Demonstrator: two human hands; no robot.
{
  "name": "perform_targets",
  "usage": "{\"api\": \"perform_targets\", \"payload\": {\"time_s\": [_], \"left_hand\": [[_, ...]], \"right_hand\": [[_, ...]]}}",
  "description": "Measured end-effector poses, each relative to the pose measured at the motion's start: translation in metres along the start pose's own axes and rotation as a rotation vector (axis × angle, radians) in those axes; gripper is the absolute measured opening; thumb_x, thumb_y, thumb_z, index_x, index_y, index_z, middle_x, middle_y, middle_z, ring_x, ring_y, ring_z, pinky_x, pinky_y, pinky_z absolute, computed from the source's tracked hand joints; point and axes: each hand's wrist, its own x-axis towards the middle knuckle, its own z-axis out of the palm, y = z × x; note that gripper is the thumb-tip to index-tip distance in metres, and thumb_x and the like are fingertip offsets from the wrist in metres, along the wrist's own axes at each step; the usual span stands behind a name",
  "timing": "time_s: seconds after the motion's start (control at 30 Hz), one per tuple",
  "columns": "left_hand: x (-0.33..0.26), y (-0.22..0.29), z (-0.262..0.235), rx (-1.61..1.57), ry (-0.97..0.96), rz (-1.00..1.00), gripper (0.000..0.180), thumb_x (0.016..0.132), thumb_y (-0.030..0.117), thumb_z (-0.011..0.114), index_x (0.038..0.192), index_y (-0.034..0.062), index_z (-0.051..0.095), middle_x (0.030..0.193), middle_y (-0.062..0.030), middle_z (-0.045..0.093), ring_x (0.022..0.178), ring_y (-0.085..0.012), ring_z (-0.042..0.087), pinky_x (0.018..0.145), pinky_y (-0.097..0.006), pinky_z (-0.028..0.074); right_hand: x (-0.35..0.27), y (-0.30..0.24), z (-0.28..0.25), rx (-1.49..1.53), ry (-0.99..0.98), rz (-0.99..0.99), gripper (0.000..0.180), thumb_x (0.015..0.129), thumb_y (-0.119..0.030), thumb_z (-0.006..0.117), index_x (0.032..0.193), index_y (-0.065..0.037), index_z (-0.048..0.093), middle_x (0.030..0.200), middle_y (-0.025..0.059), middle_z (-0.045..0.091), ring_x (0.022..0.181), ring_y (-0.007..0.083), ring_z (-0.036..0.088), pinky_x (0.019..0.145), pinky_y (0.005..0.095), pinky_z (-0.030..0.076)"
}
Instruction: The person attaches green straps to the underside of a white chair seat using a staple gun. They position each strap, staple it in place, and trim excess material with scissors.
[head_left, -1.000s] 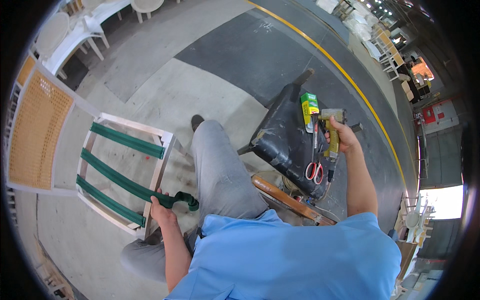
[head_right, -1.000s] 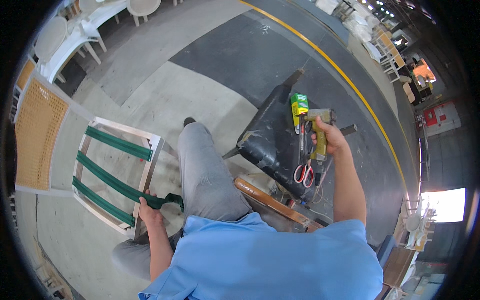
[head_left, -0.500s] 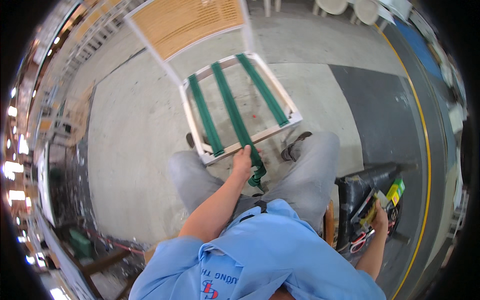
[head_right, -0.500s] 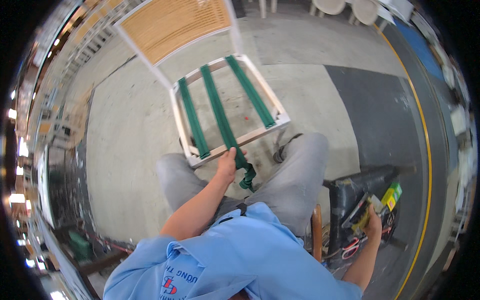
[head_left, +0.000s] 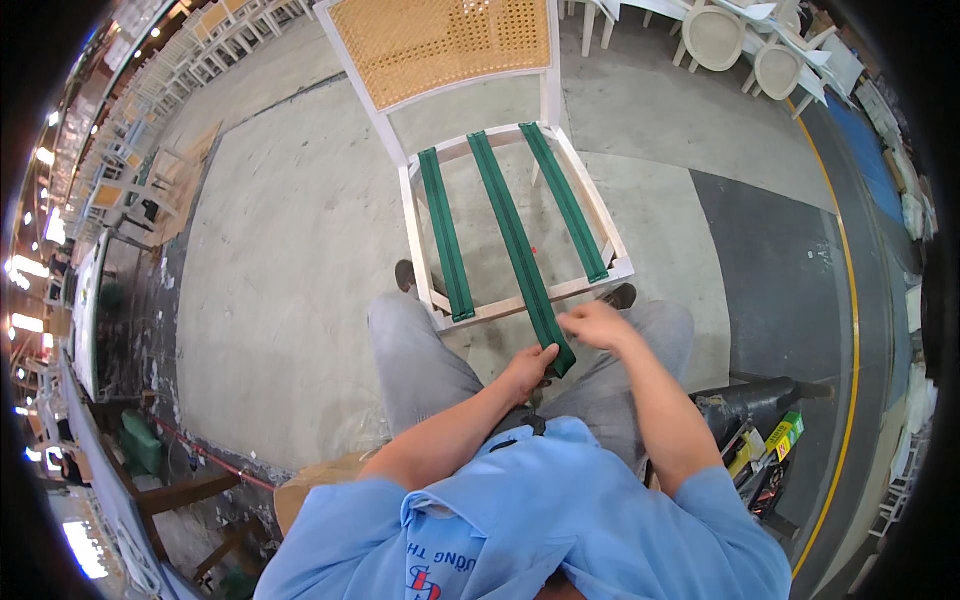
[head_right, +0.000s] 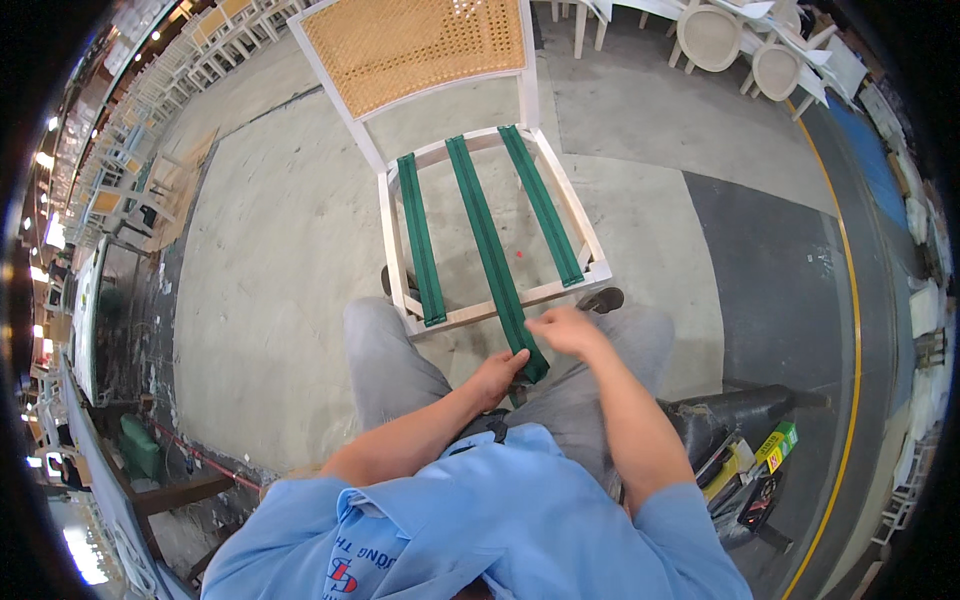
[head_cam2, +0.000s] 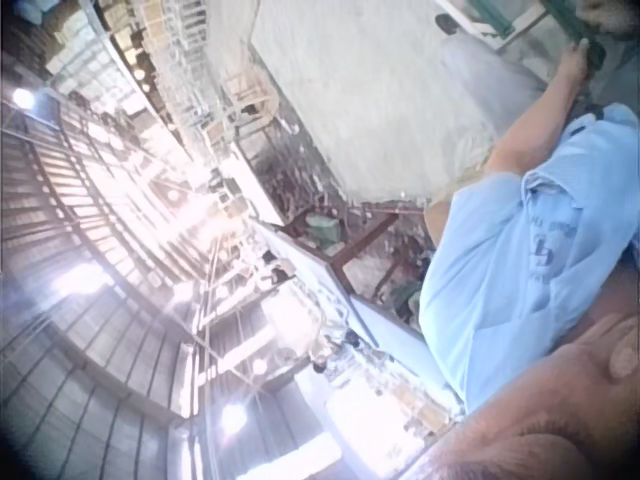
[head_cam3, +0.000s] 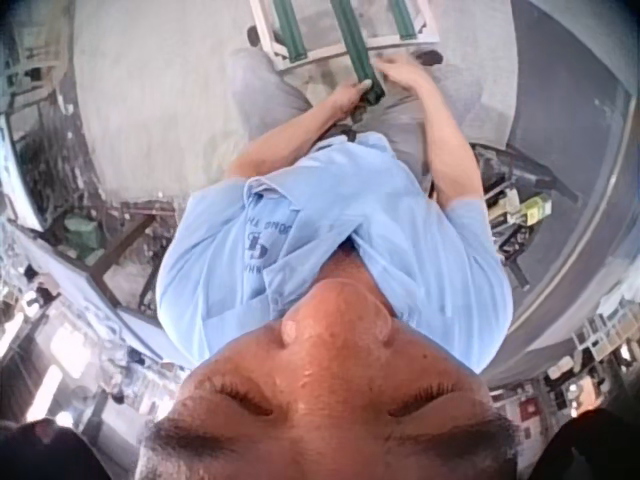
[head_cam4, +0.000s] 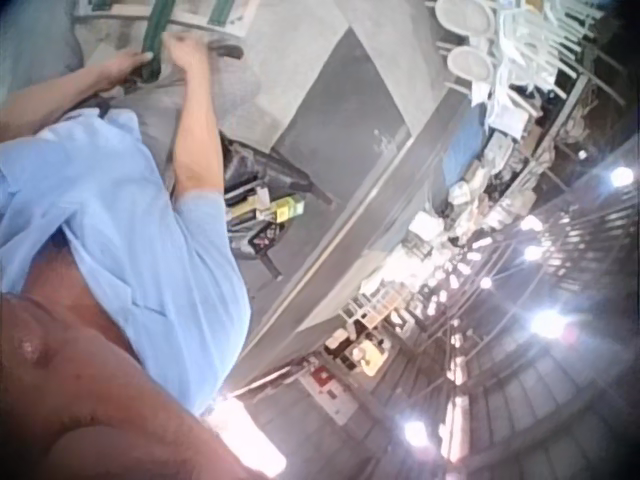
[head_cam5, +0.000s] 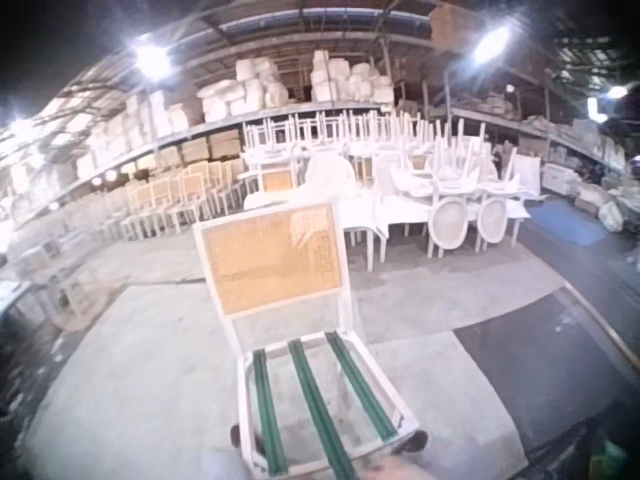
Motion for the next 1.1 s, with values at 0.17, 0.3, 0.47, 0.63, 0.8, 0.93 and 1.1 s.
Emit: {"api": "perform_targets", "payload": {"time_s": [0.17, 0.3, 0.47, 0.63, 0.8, 0.93, 1.1], "left_hand": [[-0.009, 0.007, -0.007, 0.046, 0.006, -0.058, 0.031, 0.104, 0.036, 0.052, 0.116, 0.0117, 0.068, 0.098, -0.0007, 0.071, 0.084, -0.0149, 0.062, 0.076, -0.037, 0.047], [-0.012, 0.015, -0.033, 0.594, 0.171, 0.05, 0.029, 0.098, 0.036, 0.061, 0.108, 0.0101, 0.071, 0.096, -0.0066, 0.073, 0.081, -0.0241, 0.066, 0.075, -0.042, 0.051], [-0.023, 0.091, -0.044, 1.172, 0.447, 0.649, 0.046, 0.087, 0.043, 0.068, 0.107, 0.0009, 0.069, 0.098, -0.021, 0.072, 0.087, -0.0372, 0.068, 0.076, -0.048, 0.052], [0.011, 0.116, -0.065, 1.332, 0.418, 0.467, 0.063, 0.084, 0.062, 0.064, 0.099, 0.0012, 0.07, 0.085, -0.0196, 0.072, 0.085, -0.0367, 0.071, 0.075, -0.047, 0.055], [0.021, 0.124, -0.058, 1.441, 0.275, 0.351, 0.065, 0.082, 0.066, 0.062, 0.094, 0.0029, 0.071, 0.082, -0.0187, 0.072, 0.08, -0.0358, 0.071, 0.072, -0.046, 0.056], [0.021, 0.12, -0.063, 1.451, 0.292, 0.352, 0.064, 0.084, 0.065, 0.061, 0.088, 0.0026, 0.072, 0.077, -0.0173, 0.071, 0.074, -0.0338, 0.071, 0.067, -0.044, 0.056], [0.024, 0.12, -0.057, 1.504, 0.33, 0.358, 0.063, 0.083, 0.066, 0.062, 0.088, 0.0041, 0.072, 0.075, -0.0154, 0.071, 0.072, -0.0324, 0.071, 0.064, -0.044, 0.056]], "right_hand": [[0.051, -0.009, 0.044, 0.613, -0.292, 0.213, 0.038, 0.099, -0.033, 0.061, 0.116, 0.001, 0.066, 0.102, 0.0114, 0.068, 0.089, 0.0217, 0.065, 0.078, 0.0369, 0.052], [0.048, -0.027, 0.057, 0.252, -0.195, 0.174, 0.028, 0.097, -0.024, 0.064, 0.112, -0.001, 0.07, 0.093, 0.0173, 0.071, 0.088, 0.0229, 0.066, 0.076, 0.0382, 0.051], [0.049, -0.008, 0.05, -0.072, -0.197, 0.163, 0.037, 0.097, -0.033, 0.064, 0.109, 0.003, 0.069, 0.1, 0.0214, 0.071, 0.095, 0.0338, 0.068, 0.084, 0.042, 0.05], [0.076, -0.004, 0.065, -0.443, -0.292, 0.176, 0.041, 0.098, -0.035, 0.062, 0.115, 0.001, 0.067, 0.111, 0.0227, 0.069, 0.107, 0.0402, 0.065, 0.091, 0.0448, 0.049], [0.103, 0.024, 0.079, -0.662, -0.427, 0.233, 0.044, 0.099, -0.034, 0.055, 0.134, -0.007, 0.057, 0.137, 0.0178, 0.058, 0.125, 0.0359, 0.056, 0.1, 0.0427, 0.048], [0.12, 0.018, 0.081, -0.718, -0.399, 0.179, 0.047, 0.1, -0.03, 0.048, 0.144, -0.014, 0.049, 0.149, 0.0131, 0.049, 0.135, 0.0328, 0.048, 0.108, 0.04, 0.044], [0.144, 0.046, 0.092, -0.64, -0.226, 0.061, 0.047, 0.1, -0.03, 0.045, 0.145, -0.015, 0.049, 0.15, 0.0127, 0.048, 0.137, 0.032, 0.046, 0.111, 0.04, 0.041]]}}
